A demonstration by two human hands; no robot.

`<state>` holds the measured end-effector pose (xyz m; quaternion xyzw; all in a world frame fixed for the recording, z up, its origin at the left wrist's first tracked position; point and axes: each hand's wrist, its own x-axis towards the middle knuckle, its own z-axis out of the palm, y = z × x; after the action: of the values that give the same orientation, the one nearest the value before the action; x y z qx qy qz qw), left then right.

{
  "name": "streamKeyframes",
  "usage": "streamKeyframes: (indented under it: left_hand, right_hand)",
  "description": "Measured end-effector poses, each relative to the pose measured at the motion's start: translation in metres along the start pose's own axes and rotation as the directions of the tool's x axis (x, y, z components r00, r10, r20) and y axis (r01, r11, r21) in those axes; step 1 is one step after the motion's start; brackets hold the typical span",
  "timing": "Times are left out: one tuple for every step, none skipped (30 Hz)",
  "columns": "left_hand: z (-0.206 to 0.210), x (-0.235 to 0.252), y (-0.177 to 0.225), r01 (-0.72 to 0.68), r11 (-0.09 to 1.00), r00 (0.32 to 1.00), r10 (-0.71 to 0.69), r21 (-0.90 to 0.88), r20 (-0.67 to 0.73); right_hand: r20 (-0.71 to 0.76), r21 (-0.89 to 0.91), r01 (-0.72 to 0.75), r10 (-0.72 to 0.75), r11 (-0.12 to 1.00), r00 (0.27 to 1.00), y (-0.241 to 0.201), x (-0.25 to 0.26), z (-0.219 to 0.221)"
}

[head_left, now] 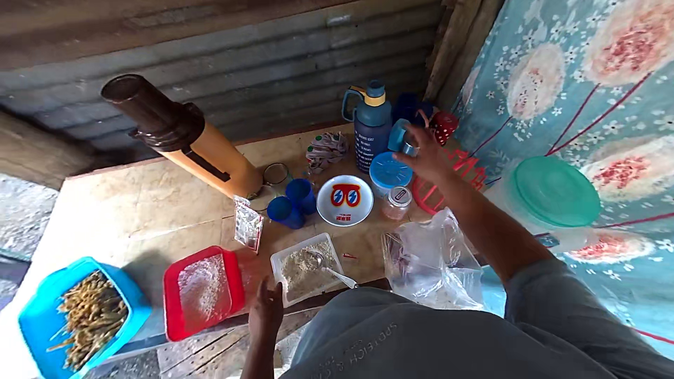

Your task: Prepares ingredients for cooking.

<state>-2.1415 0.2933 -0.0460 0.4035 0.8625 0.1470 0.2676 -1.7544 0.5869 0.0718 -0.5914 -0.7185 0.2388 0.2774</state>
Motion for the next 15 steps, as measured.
streamKeyframes:
  left_hand:
    - [-0.002,-0.004,-0.004,-0.016,0.999,0.999,0.015,-0.048,-0.029]
    - [-0.004,-0.009,-0.008,-0.037,0.995,0.998,0.031,-0.095,-0.058]
    - [-0.005,-0.015,-0.013,-0.062,0.989,0.994,0.05,-0.134,-0.094]
    - [-0.005,-0.023,-0.02,-0.093,0.983,0.988,0.071,-0.161,-0.136]
    - [-0.004,-0.032,-0.028,-0.128,0.976,0.978,0.094,-0.179,-0.187]
    - [-0.002,-0.041,-0.035,-0.14,0.971,0.971,0.097,-0.192,-0.221]
    - [-0.001,-0.051,-0.042,-0.121,0.972,0.969,0.07,-0.203,-0.238]
    - [0.0,-0.061,-0.048,-0.086,0.971,0.969,0.029,-0.222,-0.247]
    - [0.001,-0.07,-0.055,-0.05,0.968,0.967,-0.014,-0.244,-0.253]
    - [0.001,-0.078,-0.062,-0.025,0.966,0.963,-0.046,-0.256,-0.267]
    - [0.002,-0.086,-0.07,0.0,0.965,0.957,-0.076,-0.262,-0.278]
    - [0.002,-0.093,-0.077,0.02,0.963,0.952,-0.1,-0.269,-0.288]
    - [0.003,-0.098,-0.083,0.029,0.962,0.947,-0.114,-0.273,-0.301]
    - [0.003,-0.103,-0.088,0.031,0.962,0.94,-0.121,-0.273,-0.318]
    - [0.004,-0.106,-0.092,0.036,0.961,0.936,-0.128,-0.273,-0.329]
  right_hand:
    - [-0.048,0.036,0.004,-0.002,0.999,0.999,0.001,0.024,0.003]
    - [-0.082,0.055,0.012,-0.008,0.998,0.997,-0.001,0.046,0.008]
    - [-0.102,0.074,0.023,-0.016,0.997,0.995,-0.006,0.066,0.013]
    - [-0.111,0.098,0.029,-0.018,0.995,0.994,-0.011,0.084,0.021]
    - [-0.123,0.141,0.032,-0.015,0.99,0.992,-0.014,0.1,0.03]
    - [-0.138,0.193,0.027,0.0,0.981,0.99,-0.017,0.115,0.04]
    - [-0.163,0.219,0.015,0.021,0.976,0.986,-0.019,0.126,0.05]
    - [-0.191,0.216,-0.004,0.046,0.976,0.98,-0.022,0.133,0.058]
    - [-0.196,0.178,-0.037,0.072,0.983,0.978,-0.028,0.136,0.061]
    - [-0.183,0.13,-0.072,0.095,0.989,0.979,-0.034,0.137,0.061]
    - [-0.165,0.091,-0.09,0.104,0.992,0.981,-0.041,0.137,0.059]
    - [-0.151,0.065,-0.091,0.1,0.994,0.983,-0.046,0.137,0.057]
    - [-0.157,0.056,-0.08,0.087,0.995,0.984,-0.049,0.137,0.054]
    - [-0.185,0.064,-0.056,0.067,0.996,0.98,-0.051,0.138,0.051]
    - [-0.222,0.083,-0.026,0.044,0.996,0.974,-0.052,0.14,0.047]
